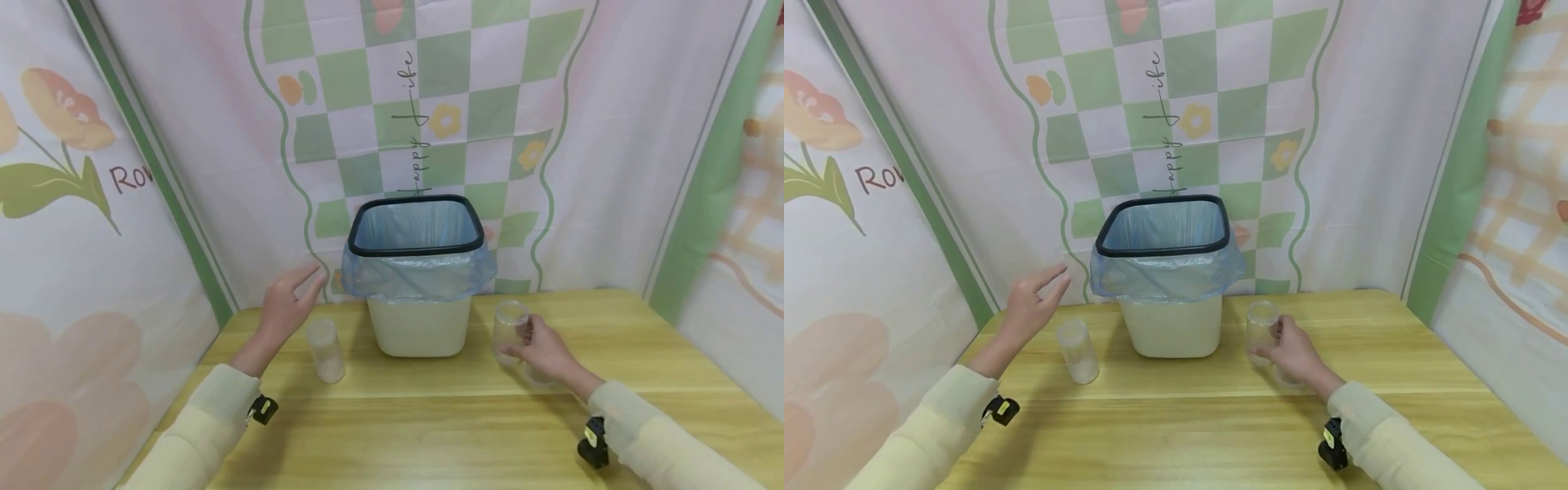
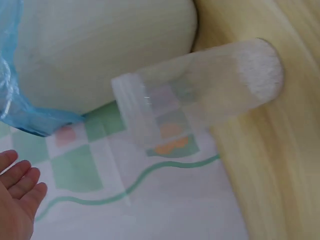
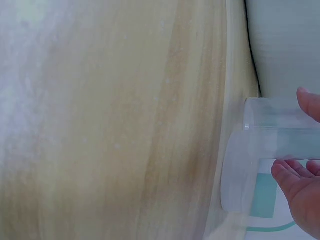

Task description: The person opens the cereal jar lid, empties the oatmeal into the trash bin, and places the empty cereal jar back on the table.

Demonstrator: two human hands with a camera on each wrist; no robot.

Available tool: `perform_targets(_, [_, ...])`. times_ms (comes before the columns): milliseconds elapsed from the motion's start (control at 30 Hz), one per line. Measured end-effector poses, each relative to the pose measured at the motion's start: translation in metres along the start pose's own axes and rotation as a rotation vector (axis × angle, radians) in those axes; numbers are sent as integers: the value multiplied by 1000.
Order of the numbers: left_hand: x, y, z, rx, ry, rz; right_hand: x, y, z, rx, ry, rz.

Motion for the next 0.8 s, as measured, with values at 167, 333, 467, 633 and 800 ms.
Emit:
perform_targets(167, [22, -19, -4, 52, -94, 165, 3, -2, 3, -20, 0, -1])
perform_targets(333, [45, -33, -10, 66, -159, 298, 7, -6, 8, -31, 15, 9])
perform_targets(467, [65, -44, -17, 76, -185, 367, 11, -7, 11, -49, 20, 13])
perform_targets(633, [87, -52, -26, 105, -215, 412, 15, -6, 14, -73, 18, 2])
perform_targets(800, [102, -55, -37, 167, -244, 450, 19, -7, 19, -74, 32, -3])
Point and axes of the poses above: each hand's wrist, its own x-axis away from the middle knuckle, its own z-axis out of the back of the hand, y = z × x, the point moved 8 cm from there along -x, towards the middle knuckle, and after that the axes turned 9 degrees about -z, right-handed, at the moved point
